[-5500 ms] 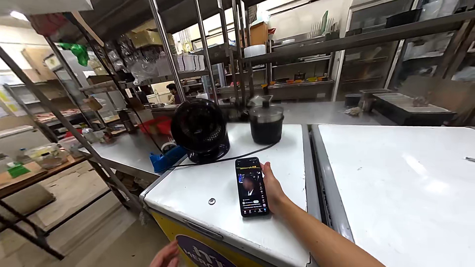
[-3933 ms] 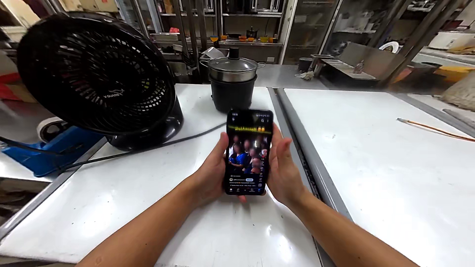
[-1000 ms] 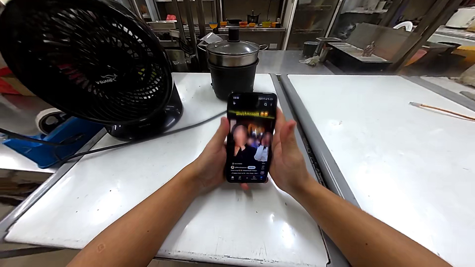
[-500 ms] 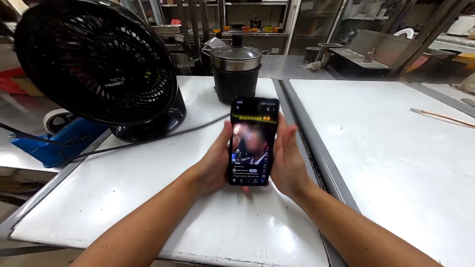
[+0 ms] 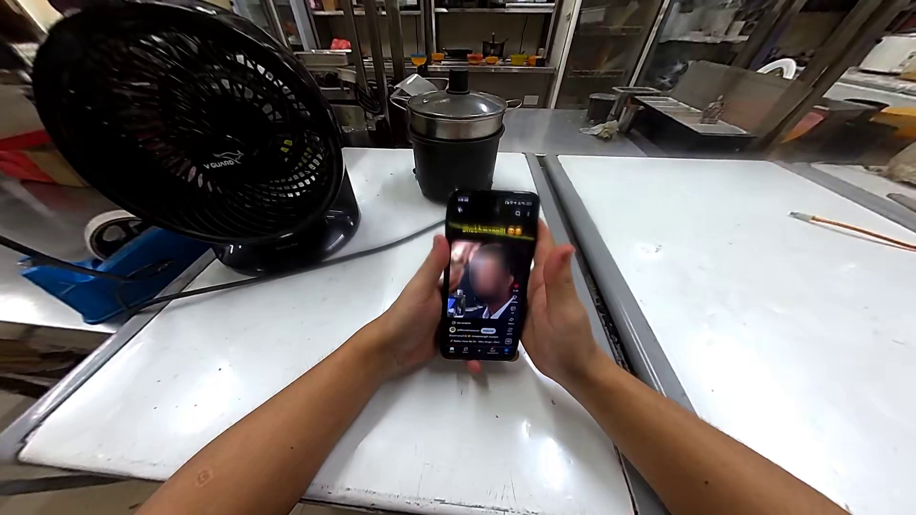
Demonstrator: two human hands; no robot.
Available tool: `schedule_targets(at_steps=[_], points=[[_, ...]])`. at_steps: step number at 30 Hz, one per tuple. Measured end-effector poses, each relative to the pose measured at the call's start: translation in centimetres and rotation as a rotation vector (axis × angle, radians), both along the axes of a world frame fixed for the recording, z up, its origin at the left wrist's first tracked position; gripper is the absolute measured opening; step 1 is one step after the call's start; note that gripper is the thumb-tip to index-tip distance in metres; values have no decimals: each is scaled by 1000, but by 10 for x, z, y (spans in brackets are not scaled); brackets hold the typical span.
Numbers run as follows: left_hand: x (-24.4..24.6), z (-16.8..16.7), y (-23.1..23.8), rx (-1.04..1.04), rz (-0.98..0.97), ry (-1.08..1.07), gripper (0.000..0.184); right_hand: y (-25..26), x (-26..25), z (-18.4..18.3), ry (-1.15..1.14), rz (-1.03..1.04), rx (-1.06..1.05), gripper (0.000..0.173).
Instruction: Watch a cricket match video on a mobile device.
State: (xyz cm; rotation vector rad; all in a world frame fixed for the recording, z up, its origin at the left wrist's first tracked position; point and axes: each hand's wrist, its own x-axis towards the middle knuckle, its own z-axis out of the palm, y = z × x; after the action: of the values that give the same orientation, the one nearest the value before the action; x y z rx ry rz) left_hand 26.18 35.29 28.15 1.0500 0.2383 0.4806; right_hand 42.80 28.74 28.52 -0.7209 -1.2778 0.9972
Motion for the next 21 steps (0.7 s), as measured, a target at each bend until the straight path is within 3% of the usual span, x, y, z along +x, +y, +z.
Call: schedule_targets(at_steps=[21], points=[[0,-1,0,9,11,-1,84,1,0,-1,-2,-13,13,87]])
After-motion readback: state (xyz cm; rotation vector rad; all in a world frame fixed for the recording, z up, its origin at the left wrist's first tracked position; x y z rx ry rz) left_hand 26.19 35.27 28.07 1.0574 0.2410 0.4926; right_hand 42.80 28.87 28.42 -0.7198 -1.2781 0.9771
